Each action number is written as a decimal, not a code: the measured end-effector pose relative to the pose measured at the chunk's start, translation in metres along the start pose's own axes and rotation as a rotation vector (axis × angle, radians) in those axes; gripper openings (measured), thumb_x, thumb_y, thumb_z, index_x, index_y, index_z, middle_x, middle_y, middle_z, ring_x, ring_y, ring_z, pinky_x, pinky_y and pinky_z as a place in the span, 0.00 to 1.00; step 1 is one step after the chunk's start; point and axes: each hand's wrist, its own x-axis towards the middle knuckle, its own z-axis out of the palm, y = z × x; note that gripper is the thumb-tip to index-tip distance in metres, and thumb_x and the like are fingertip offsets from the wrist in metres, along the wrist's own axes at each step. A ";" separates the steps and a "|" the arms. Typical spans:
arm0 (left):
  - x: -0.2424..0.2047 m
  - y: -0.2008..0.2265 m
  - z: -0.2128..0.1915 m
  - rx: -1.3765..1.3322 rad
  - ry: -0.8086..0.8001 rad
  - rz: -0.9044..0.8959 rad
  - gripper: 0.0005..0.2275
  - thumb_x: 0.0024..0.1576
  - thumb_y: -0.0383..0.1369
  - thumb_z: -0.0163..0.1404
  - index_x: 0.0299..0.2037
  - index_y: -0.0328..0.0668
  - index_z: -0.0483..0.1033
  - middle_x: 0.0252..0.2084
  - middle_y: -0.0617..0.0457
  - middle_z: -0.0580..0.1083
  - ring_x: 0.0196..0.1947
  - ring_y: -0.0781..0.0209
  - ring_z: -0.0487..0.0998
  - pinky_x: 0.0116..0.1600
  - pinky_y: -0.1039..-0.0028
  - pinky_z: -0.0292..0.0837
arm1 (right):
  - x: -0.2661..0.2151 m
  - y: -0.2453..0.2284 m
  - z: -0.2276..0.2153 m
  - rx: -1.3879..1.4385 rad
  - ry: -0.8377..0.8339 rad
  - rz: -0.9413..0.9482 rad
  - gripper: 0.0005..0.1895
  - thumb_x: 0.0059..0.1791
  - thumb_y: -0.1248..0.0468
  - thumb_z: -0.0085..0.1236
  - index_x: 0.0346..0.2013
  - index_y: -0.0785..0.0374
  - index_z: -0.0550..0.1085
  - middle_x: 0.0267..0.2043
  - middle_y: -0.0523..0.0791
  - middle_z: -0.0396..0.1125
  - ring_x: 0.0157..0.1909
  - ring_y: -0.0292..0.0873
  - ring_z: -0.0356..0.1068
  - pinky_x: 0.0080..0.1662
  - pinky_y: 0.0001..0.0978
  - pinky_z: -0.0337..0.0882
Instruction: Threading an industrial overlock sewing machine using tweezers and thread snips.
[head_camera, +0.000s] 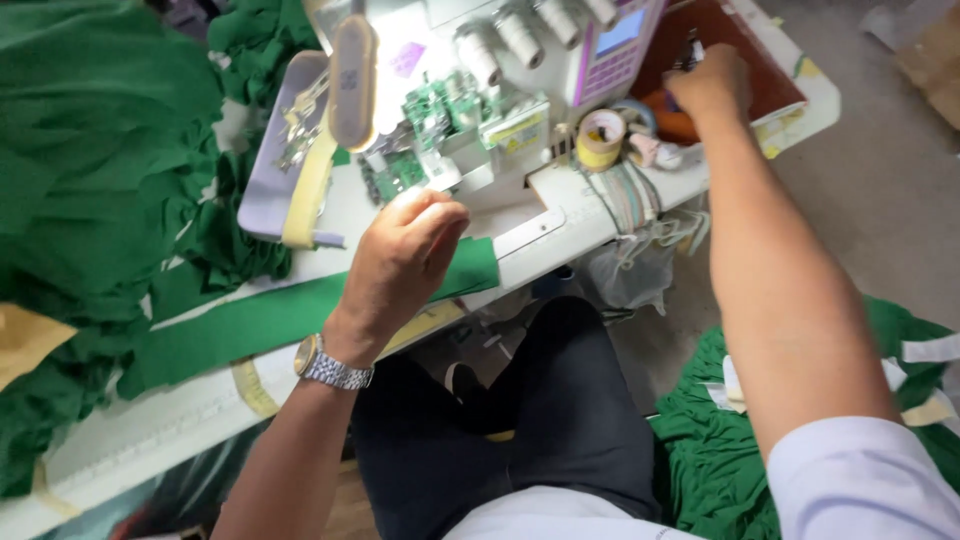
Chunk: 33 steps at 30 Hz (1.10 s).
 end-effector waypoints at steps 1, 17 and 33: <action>-0.001 -0.001 0.001 0.008 0.000 -0.021 0.02 0.66 0.20 0.46 0.41 0.33 0.71 0.38 0.46 0.72 0.35 0.50 0.72 0.38 0.64 0.68 | 0.021 0.023 0.018 -0.003 -0.019 -0.012 0.23 0.45 0.49 0.72 0.47 0.62 0.80 0.49 0.57 0.74 0.54 0.62 0.73 0.49 0.51 0.73; -0.017 -0.025 0.028 -0.490 0.270 -0.458 0.02 0.63 0.31 0.55 0.43 0.48 0.81 0.36 0.55 0.72 0.39 0.65 0.74 0.41 0.77 0.73 | -0.332 -0.007 0.007 1.332 -0.500 -0.351 0.13 0.49 0.65 0.54 0.47 0.67 0.69 0.27 0.45 0.64 0.13 0.33 0.57 0.16 0.22 0.56; -0.016 -0.034 0.043 -0.744 0.339 -0.499 0.03 0.62 0.32 0.56 0.43 0.46 0.81 0.36 0.57 0.72 0.41 0.73 0.74 0.42 0.83 0.73 | -0.310 -0.098 0.014 1.518 -0.717 -0.532 0.20 0.51 0.69 0.49 0.54 0.82 0.69 0.10 0.49 0.59 0.12 0.34 0.59 0.20 0.21 0.64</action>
